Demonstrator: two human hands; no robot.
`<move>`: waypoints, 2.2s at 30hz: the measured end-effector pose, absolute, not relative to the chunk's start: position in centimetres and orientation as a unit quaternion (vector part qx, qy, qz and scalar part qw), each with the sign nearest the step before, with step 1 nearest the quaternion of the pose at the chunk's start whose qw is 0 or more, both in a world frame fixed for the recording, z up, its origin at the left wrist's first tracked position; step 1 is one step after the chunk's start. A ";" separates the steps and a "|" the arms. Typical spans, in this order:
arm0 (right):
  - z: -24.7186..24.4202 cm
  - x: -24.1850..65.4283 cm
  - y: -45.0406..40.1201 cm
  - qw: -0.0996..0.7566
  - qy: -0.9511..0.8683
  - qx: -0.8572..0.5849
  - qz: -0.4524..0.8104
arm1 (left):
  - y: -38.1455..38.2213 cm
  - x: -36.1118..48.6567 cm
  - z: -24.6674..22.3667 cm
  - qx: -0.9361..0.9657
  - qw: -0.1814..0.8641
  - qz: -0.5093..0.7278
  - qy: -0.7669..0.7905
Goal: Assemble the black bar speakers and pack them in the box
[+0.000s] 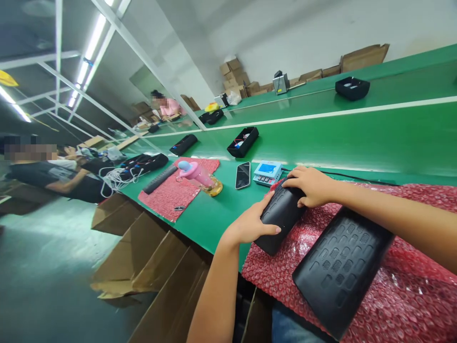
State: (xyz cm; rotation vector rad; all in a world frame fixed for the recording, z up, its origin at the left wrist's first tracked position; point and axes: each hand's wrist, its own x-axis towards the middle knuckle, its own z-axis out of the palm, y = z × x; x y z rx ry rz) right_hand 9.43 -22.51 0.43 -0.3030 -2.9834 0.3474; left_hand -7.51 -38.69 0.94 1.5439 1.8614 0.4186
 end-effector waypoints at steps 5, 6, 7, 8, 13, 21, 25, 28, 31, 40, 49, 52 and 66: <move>0.3 8.9 -21.9 0.055 -0.985 -0.094 0.135 | -38.2 -7.7 1.6 0.573 0.354 0.134 0.727; 0.2 8.8 -21.7 0.053 -0.984 -0.091 0.140 | -37.9 -7.4 1.9 0.576 0.340 0.110 0.735; 0.1 8.7 -21.5 0.052 -0.984 -0.089 0.145 | -37.5 -7.1 2.2 0.580 0.321 0.085 0.743; 0.0 8.6 -21.3 0.050 -0.984 -0.087 0.148 | -36.9 -6.7 2.5 0.584 0.301 0.062 0.752; -0.3 8.6 -21.0 0.050 -0.982 -0.093 0.157 | -34.3 -4.6 2.9 0.567 0.252 0.024 0.784; 1.5 9.6 -22.2 0.051 -0.977 -0.133 0.160 | -33.5 -5.6 1.9 0.569 0.261 0.021 0.780; 3.6 13.7 -23.0 0.120 -0.970 -0.145 0.157 | -33.6 -6.0 1.8 0.573 0.281 0.038 0.769; 4.0 18.5 -23.7 0.192 -0.961 -0.119 0.159 | -33.7 -6.0 1.8 0.590 0.301 0.054 0.747; 2.8 23.1 -24.7 0.218 -0.958 -0.112 0.152 | -33.7 -5.9 1.9 0.593 0.318 0.050 0.738; -0.5 26.6 -27.5 0.111 -0.980 -0.098 0.134 | -33.1 -6.4 2.4 0.550 0.341 0.040 0.761; -1.1 25.2 -26.5 0.115 -0.976 -0.090 0.161 | -32.6 -7.5 2.2 0.496 0.388 0.069 0.773; -0.8 24.7 -26.1 0.110 -0.977 -0.082 0.161 | -32.5 -7.7 2.2 0.482 0.403 0.077 0.774; 0.4 21.9 -25.4 0.078 -0.986 -0.069 0.132 | -32.4 -8.5 1.8 0.459 0.445 0.123 0.759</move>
